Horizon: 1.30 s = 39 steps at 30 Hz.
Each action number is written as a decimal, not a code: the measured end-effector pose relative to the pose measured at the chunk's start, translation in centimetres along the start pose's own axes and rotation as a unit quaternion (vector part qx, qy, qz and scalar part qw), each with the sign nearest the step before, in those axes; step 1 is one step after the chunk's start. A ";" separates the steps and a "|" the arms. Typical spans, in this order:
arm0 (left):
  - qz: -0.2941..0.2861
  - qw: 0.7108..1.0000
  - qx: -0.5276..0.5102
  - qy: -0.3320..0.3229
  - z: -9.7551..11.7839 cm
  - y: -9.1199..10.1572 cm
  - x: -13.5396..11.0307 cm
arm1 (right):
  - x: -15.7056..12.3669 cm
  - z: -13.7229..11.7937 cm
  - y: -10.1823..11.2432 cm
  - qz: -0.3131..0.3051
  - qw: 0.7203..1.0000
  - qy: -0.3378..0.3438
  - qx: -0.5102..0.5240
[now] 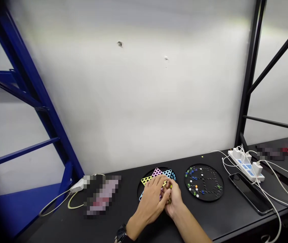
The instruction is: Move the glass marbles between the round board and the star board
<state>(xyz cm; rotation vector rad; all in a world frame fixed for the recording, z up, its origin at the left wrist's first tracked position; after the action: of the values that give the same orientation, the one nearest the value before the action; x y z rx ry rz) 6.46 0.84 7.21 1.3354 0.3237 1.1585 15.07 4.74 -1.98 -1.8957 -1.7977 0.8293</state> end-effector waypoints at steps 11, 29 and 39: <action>-0.091 0.991 0.014 0.098 -10.1 -2.3 -5.8 | 3.5 -11.4 11.1 0.150 0.651 0.216 -0.712; -0.146 0.982 0.070 0.096 -12.2 -0.9 -3.8 | -1.8 -4.3 0.9 -0.144 0.574 0.279 -0.756; -0.113 0.980 0.124 0.106 -13.5 -2.6 -2.2 | -2.7 -3.1 0.4 -0.163 0.560 0.301 -0.755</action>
<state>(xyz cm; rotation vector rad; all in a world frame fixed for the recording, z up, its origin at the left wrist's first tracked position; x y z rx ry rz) -3.59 7.38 0.19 1.3505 0.7778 1.0932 17.39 2.32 0.44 -1.8001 -2.2238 -1.9452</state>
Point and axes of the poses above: each hand's wrist, its own x-axis towards the middle knuckle, its own y-axis out of the back of the hand, z = x × y, the point moved 4 cm from there along x, towards the middle knuckle
